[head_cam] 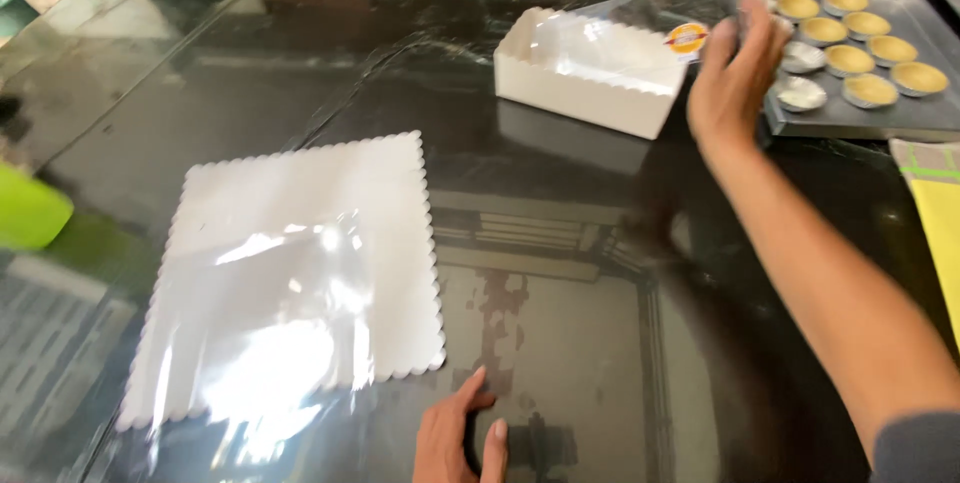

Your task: Assembling clear plastic pastry boxes and applying stickers on a workbench.

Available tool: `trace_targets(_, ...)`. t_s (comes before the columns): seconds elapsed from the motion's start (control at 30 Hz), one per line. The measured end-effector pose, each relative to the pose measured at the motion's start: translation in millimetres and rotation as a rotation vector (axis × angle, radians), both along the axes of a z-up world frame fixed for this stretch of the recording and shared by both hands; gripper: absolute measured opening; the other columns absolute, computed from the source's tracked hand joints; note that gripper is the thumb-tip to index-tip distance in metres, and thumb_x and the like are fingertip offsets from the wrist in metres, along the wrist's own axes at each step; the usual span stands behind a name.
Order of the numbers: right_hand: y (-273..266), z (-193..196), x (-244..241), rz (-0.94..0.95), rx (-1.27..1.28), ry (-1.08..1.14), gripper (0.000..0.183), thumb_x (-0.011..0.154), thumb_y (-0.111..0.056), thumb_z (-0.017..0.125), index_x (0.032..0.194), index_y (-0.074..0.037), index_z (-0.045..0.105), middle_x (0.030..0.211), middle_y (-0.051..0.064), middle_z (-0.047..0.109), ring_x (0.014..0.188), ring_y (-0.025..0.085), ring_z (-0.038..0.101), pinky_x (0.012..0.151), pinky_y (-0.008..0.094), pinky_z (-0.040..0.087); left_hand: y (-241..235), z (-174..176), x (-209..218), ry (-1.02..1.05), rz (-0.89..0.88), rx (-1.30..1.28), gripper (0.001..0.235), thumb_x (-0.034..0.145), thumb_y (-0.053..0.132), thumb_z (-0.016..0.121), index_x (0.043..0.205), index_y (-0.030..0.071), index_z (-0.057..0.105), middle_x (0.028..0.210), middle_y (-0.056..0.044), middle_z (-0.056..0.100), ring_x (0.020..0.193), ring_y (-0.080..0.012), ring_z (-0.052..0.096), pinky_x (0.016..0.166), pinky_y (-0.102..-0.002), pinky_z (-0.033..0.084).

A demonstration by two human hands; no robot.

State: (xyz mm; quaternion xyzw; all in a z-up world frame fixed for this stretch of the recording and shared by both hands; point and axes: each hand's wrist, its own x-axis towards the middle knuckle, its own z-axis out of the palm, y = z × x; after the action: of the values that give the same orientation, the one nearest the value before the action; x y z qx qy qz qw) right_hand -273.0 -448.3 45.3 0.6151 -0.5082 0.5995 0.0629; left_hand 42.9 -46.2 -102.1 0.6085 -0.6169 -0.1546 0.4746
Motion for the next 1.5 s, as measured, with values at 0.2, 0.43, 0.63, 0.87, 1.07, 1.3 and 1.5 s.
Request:
trace_targets(0.2, 173.1, -22.5, 141.8, 0.824, 0.557, 0.128, 0.042, 0.097, -0.017, 0.066, 0.135, -0.003, 0.059, 0.121, 0.013, 0.065, 0.106, 0.018, 0.063, 0.085, 0.03, 0.052, 26.2, 71.9, 9.6, 0.438, 0.028, 0.11, 0.037, 0.09, 0.011, 0.071, 0.126, 0.009, 0.069, 0.104, -0.012, 0.077, 0.097, -0.0263, 0.072, 0.089, -0.035, 0.056)
trace_targets(0.43, 217.2, -14.4, 220.9, 1.181, 1.304, -0.474, 0.047, 0.101, -0.03, 0.055, 0.138, 0.0, 0.055, 0.126, 0.016, 0.067, 0.116, 0.025, 0.066, 0.097, 0.037, 0.055, 33.9, 63.6, 190.8, -0.252, 0.543, -0.221, 0.044, 0.099, 0.018, 0.069, 0.139, 0.005, 0.057, 0.136, -0.02, 0.065, 0.124, -0.0389, 0.06, 0.109, -0.044, 0.046)
trace_targets(0.63, 232.2, -16.8, 286.5, 1.141, 1.453, -0.512, 0.063, 0.099, -0.043, 0.052, 0.142, 0.002, 0.047, 0.131, 0.023, 0.062, 0.115, 0.031, 0.067, 0.099, 0.044, 0.057, 31.2, 37.7, 241.3, -0.511, 0.698, 0.178, 0.07, 0.099, 0.05, 0.055, 0.153, 0.006, 0.047, 0.159, -0.03, 0.036, 0.148, -0.0506, 0.026, 0.117, -0.063, 0.017)
trace_targets(0.87, 226.3, -57.1, 335.5, 1.047, 1.414, -0.606, 0.062, 0.097, -0.041, 0.067, 0.138, 0.003, 0.05, 0.124, 0.018, 0.06, 0.099, 0.027, 0.066, 0.078, 0.037, 0.052, 32.6, 51.1, 228.9, -0.437, 0.652, 0.218, 0.07, 0.098, 0.054, 0.052, 0.151, 0.008, 0.048, 0.159, -0.028, 0.036, 0.15, -0.0482, 0.022, 0.12, -0.057, 0.015)
trace_targets(1.07, 254.1, -57.9, 357.9, 1.129, 1.324, -0.284, 0.037, 0.09, -0.012, 0.066, 0.125, -0.001, 0.062, 0.106, 0.014, 0.073, 0.069, 0.019, 0.071, 0.051, 0.029, 0.051, 33.9, 45.6, 234.6, -0.388, 0.668, 0.152, 0.067, 0.1, 0.05, 0.055, 0.15, 0.005, 0.049, 0.157, -0.028, 0.04, 0.148, -0.0474, 0.029, 0.12, -0.056, 0.02)
trace_targets(1.3, 278.4, 16.5, 233.0, 1.056, 0.968, -0.089, 0.03, 0.098, -0.012, 0.058, 0.125, -0.002, 0.067, 0.101, 0.011, 0.078, 0.064, 0.012, 0.069, 0.054, 0.024, 0.053, 38.9, 69.0, 215.1, -0.375, 0.64, -0.251, 0.065, 0.097, 0.032, 0.072, 0.149, -0.001, 0.05, 0.142, -0.028, 0.056, 0.136, -0.0436, 0.049, 0.115, -0.054, 0.036)
trace_targets(1.5, 299.9, 23.1, 90.3, 0.885, 0.94, -0.235, 0.025, 0.098, -0.016, 0.06, 0.116, -0.001, 0.068, 0.096, 0.01, 0.077, 0.067, 0.013, 0.068, 0.058, 0.027, 0.055, -3.5, 111.8, 118.0, 0.645, -0.184, 0.113, 0.044, 0.09, 0.025, 0.073, 0.128, 0.004, 0.067, 0.096, -0.007, 0.08, 0.08, -0.0134, 0.073, 0.062, -0.026, 0.053)
